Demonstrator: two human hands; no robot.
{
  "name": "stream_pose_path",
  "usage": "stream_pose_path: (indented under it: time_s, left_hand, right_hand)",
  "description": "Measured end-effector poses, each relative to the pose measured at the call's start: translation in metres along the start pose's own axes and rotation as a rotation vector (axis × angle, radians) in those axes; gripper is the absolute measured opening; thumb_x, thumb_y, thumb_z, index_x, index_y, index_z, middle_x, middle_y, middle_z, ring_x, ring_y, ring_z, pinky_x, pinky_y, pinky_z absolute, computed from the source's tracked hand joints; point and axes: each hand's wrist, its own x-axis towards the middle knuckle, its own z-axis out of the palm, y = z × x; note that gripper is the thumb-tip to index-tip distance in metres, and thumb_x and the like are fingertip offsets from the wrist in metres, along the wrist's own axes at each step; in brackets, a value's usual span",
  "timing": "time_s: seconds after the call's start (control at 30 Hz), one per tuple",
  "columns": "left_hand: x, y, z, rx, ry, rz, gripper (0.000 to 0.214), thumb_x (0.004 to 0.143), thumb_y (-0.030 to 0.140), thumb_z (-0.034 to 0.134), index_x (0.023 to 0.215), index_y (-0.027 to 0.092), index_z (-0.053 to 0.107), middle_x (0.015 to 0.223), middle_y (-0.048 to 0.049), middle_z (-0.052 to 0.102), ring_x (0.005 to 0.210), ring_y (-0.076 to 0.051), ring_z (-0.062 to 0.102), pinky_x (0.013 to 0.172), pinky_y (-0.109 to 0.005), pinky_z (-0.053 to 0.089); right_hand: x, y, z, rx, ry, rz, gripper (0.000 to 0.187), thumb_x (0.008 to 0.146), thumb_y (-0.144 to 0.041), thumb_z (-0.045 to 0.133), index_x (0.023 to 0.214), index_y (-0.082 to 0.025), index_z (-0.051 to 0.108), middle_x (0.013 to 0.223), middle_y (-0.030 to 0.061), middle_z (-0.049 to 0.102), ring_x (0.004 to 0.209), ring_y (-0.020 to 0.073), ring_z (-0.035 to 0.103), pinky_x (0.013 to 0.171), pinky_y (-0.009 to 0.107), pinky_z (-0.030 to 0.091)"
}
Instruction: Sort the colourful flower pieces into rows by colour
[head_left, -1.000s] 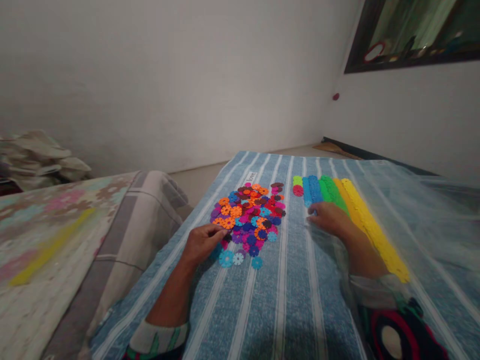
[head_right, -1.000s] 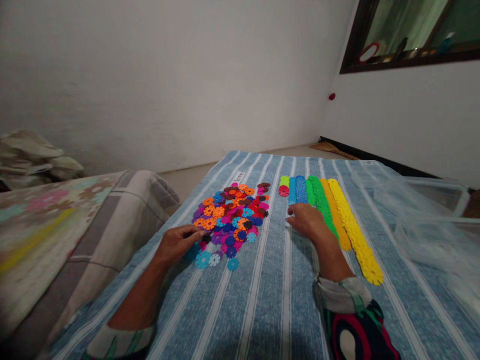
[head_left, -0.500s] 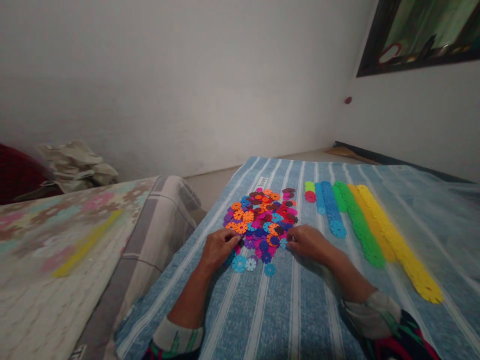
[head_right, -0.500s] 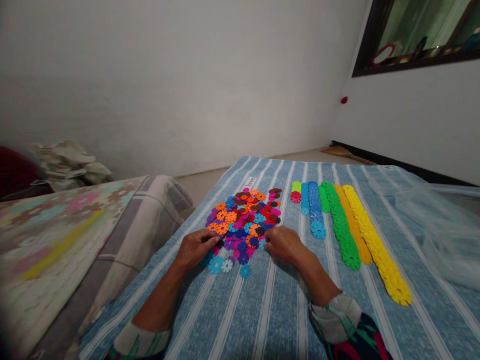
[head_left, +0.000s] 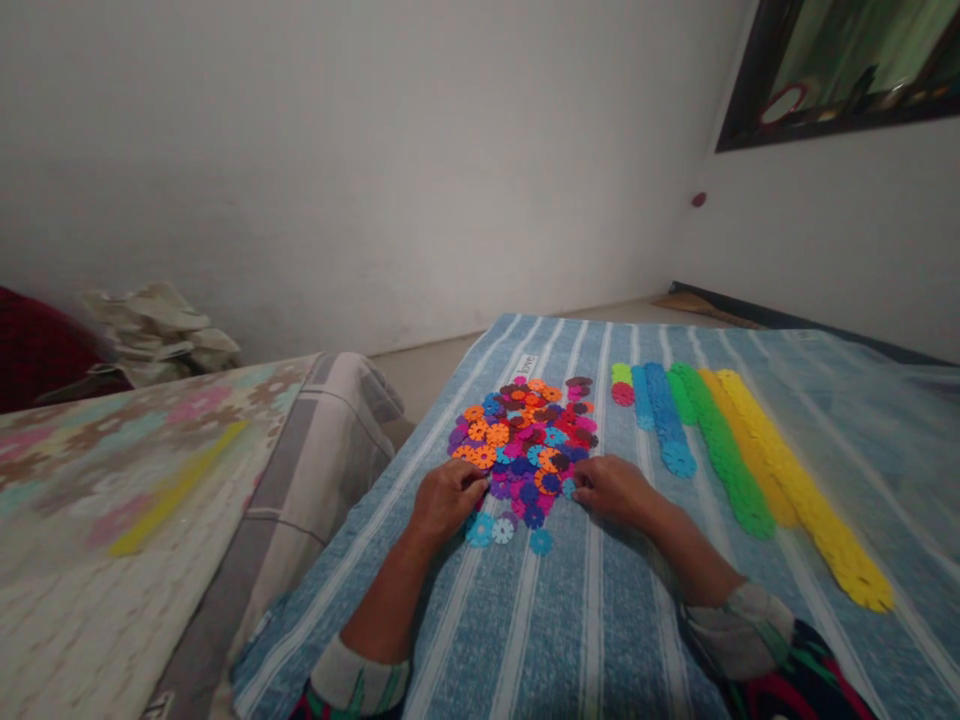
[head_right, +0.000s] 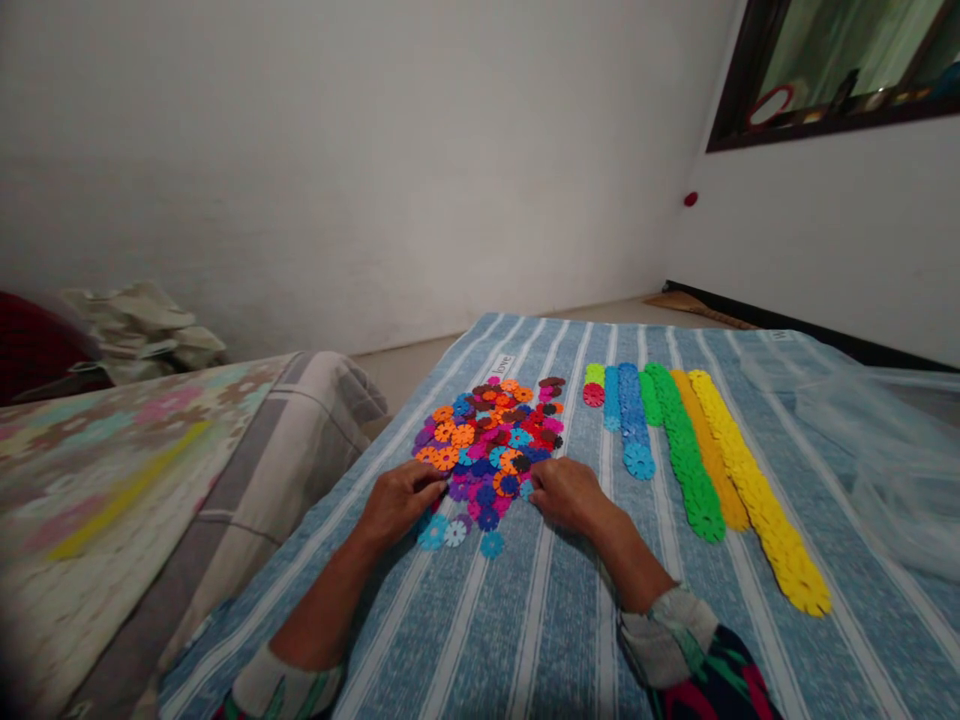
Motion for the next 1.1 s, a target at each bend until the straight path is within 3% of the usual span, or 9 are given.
stream_pose_path:
  time_s: [0.17, 0.33, 0.43, 0.57, 0.87, 1.1]
  left_hand:
    - [-0.002, 0.005, 0.002, 0.084, -0.022, 0.050, 0.014, 0.082, 0.023, 0.057, 0.085, 0.017, 0.069, 0.086, -0.0054, 0.068, 0.082, -0.018, 0.062, 0.075, -0.028, 0.044]
    - [-0.004, 0.010, 0.002, 0.159, -0.051, 0.068, 0.014, 0.085, 0.025, 0.056, 0.085, 0.017, 0.068, 0.087, -0.0059, 0.066, 0.086, -0.019, 0.061, 0.076, -0.029, 0.044]
    - [-0.004, 0.012, 0.004, 0.194, -0.073, 0.072, 0.016, 0.086, 0.027, 0.055, 0.087, 0.017, 0.068, 0.089, -0.0066, 0.065, 0.088, -0.020, 0.060, 0.078, -0.030, 0.044]
    - [-0.004, 0.013, 0.007, 0.236, -0.098, 0.067, 0.017, 0.087, 0.028, 0.054, 0.087, 0.017, 0.068, 0.090, -0.0071, 0.065, 0.088, -0.021, 0.060, 0.076, -0.031, 0.044]
    - [-0.005, 0.011, 0.005, 0.243, -0.090, 0.031, 0.017, 0.087, 0.028, 0.054, 0.089, 0.020, 0.069, 0.095, -0.0057, 0.067, 0.093, -0.020, 0.061, 0.079, -0.029, 0.044]
    - [-0.004, 0.007, 0.002, 0.227, -0.035, -0.033, 0.018, 0.087, 0.027, 0.055, 0.093, 0.022, 0.071, 0.096, -0.0054, 0.069, 0.093, -0.020, 0.063, 0.081, -0.029, 0.046]
  right_hand:
    - [-0.002, -0.011, 0.004, -0.059, 0.098, -0.045, 0.016, 0.090, -0.025, 0.053, 0.089, -0.019, 0.068, 0.085, 0.0063, 0.069, 0.078, 0.0191, 0.061, 0.061, 0.027, 0.030]
    - [0.000, -0.035, 0.025, -0.058, 0.360, -0.368, 0.016, 0.093, -0.029, 0.055, 0.096, -0.020, 0.067, 0.105, 0.0090, 0.063, 0.099, 0.0229, 0.056, 0.082, 0.033, 0.039]
    - [0.002, -0.040, 0.040, -0.071, 0.458, -0.458, 0.019, 0.089, -0.035, 0.063, 0.101, -0.021, 0.067, 0.120, 0.0130, 0.058, 0.116, 0.0296, 0.048, 0.093, 0.042, 0.038]
    - [0.006, -0.029, 0.048, -0.071, 0.495, -0.412, 0.023, 0.088, -0.035, 0.064, 0.106, -0.021, 0.067, 0.129, 0.0144, 0.053, 0.125, 0.0318, 0.041, 0.100, 0.047, 0.035]
    - [0.011, -0.017, 0.042, -0.034, 0.457, -0.268, 0.022, 0.089, -0.037, 0.063, 0.099, -0.018, 0.066, 0.111, 0.0117, 0.057, 0.109, 0.0263, 0.047, 0.092, 0.040, 0.039]
    - [0.008, -0.019, 0.042, -0.011, 0.466, -0.293, 0.021, 0.090, -0.037, 0.061, 0.099, -0.019, 0.067, 0.109, 0.0109, 0.056, 0.103, 0.0251, 0.047, 0.089, 0.038, 0.038]
